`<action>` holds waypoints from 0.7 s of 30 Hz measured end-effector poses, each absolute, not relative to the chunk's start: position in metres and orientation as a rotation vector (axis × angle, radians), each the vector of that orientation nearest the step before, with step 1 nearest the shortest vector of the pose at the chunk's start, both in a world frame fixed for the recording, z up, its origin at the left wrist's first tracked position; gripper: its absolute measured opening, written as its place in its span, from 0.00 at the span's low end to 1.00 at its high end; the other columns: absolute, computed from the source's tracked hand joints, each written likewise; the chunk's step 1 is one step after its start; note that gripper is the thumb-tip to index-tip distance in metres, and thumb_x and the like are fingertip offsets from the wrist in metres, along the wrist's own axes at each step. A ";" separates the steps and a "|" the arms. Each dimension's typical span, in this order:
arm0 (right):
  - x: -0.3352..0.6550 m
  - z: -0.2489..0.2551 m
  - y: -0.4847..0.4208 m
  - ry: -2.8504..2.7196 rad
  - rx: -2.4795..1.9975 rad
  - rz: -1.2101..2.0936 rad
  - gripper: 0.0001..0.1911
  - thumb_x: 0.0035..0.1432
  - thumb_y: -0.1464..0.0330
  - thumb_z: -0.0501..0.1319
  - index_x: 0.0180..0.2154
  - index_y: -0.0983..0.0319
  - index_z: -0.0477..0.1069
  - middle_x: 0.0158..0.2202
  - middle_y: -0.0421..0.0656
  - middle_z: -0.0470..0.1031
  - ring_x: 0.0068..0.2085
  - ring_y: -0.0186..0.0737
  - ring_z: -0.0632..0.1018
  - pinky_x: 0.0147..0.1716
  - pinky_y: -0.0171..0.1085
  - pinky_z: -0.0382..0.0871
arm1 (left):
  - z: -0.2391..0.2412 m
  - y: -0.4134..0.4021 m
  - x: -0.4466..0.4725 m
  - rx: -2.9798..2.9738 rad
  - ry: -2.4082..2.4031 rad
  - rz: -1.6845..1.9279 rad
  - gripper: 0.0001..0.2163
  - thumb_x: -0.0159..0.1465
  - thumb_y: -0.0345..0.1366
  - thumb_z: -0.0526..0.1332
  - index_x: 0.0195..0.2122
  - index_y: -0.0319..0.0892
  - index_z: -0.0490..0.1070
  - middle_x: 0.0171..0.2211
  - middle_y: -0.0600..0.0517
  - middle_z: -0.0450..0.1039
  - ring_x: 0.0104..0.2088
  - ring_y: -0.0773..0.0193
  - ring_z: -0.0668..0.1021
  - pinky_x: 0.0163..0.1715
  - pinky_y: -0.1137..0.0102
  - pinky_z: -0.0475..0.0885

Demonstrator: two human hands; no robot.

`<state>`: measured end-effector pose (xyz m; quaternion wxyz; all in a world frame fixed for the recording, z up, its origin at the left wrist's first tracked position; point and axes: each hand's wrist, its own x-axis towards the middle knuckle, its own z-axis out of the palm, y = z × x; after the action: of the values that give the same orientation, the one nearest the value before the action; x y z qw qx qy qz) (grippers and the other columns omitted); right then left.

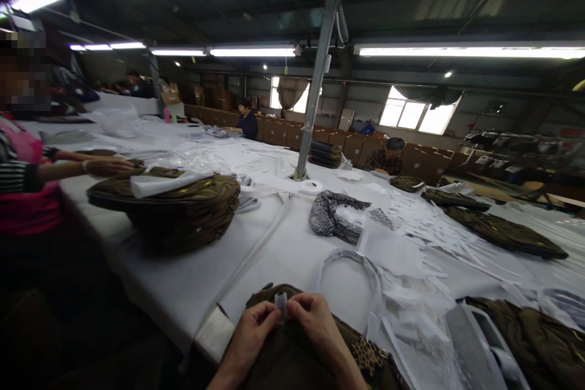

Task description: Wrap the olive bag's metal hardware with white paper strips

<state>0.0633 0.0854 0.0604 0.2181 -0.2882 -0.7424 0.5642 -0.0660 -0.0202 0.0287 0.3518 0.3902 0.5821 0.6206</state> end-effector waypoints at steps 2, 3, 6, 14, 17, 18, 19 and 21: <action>0.064 0.064 0.086 -2.036 -0.751 1.594 0.13 0.53 0.62 0.61 0.31 0.66 0.76 0.26 0.41 0.75 0.28 0.36 0.72 0.27 0.31 0.61 | 0.028 -0.021 -0.065 1.014 1.531 1.609 0.11 0.58 0.42 0.58 0.26 0.40 0.71 0.22 0.55 0.69 0.26 0.66 0.70 0.27 0.73 0.64; 0.063 0.067 0.086 -2.021 -0.723 1.620 0.12 0.53 0.63 0.62 0.33 0.66 0.76 0.28 0.41 0.76 0.31 0.37 0.73 0.29 0.31 0.63 | 0.029 -0.021 -0.064 1.019 1.541 1.609 0.11 0.59 0.43 0.57 0.26 0.40 0.70 0.22 0.55 0.68 0.26 0.66 0.70 0.27 0.74 0.64; 0.060 0.076 0.083 -2.003 -0.639 1.698 0.14 0.50 0.63 0.64 0.37 0.66 0.75 0.32 0.42 0.76 0.34 0.40 0.74 0.34 0.34 0.65 | 0.035 -0.023 -0.061 1.094 1.591 1.654 0.11 0.60 0.42 0.56 0.27 0.41 0.68 0.25 0.54 0.68 0.28 0.65 0.70 0.30 0.73 0.65; 0.053 0.082 0.076 -2.066 -0.646 1.661 0.13 0.51 0.62 0.62 0.32 0.66 0.76 0.27 0.40 0.74 0.30 0.38 0.73 0.31 0.32 0.65 | 0.042 -0.025 -0.054 1.154 1.672 1.673 0.11 0.62 0.42 0.54 0.28 0.41 0.68 0.26 0.53 0.70 0.29 0.64 0.72 0.31 0.73 0.66; 0.052 0.080 0.074 -2.061 -0.679 1.556 0.11 0.53 0.65 0.60 0.32 0.66 0.75 0.28 0.41 0.75 0.30 0.38 0.73 0.30 0.32 0.65 | 0.042 -0.024 -0.053 1.051 1.598 1.729 0.11 0.60 0.43 0.57 0.35 0.41 0.69 0.30 0.50 0.73 0.31 0.63 0.74 0.33 0.73 0.68; 0.052 0.079 0.073 -2.064 -0.682 1.528 0.10 0.53 0.66 0.59 0.32 0.66 0.75 0.28 0.41 0.75 0.31 0.38 0.73 0.31 0.32 0.65 | 0.042 -0.024 -0.054 1.028 1.559 1.738 0.12 0.60 0.43 0.57 0.39 0.40 0.69 0.33 0.49 0.74 0.33 0.62 0.75 0.36 0.72 0.69; 0.052 0.078 0.073 -2.070 -0.680 1.506 0.10 0.53 0.66 0.59 0.32 0.66 0.75 0.29 0.41 0.75 0.32 0.39 0.73 0.31 0.32 0.65 | 0.042 -0.023 -0.054 1.020 1.528 1.731 0.14 0.59 0.43 0.58 0.41 0.40 0.69 0.35 0.49 0.74 0.35 0.62 0.75 0.37 0.71 0.69; 0.052 0.077 0.073 -2.084 -0.669 1.475 0.09 0.53 0.68 0.58 0.32 0.65 0.75 0.29 0.41 0.75 0.32 0.39 0.73 0.31 0.32 0.65 | 0.042 -0.022 -0.056 1.040 1.505 1.685 0.13 0.58 0.43 0.59 0.39 0.40 0.71 0.35 0.49 0.75 0.36 0.60 0.75 0.39 0.71 0.69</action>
<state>0.0524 0.0732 0.0768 0.2485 -0.2456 -0.7649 0.5411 -0.0559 -0.0216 0.0418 0.3215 0.3961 0.5728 0.6416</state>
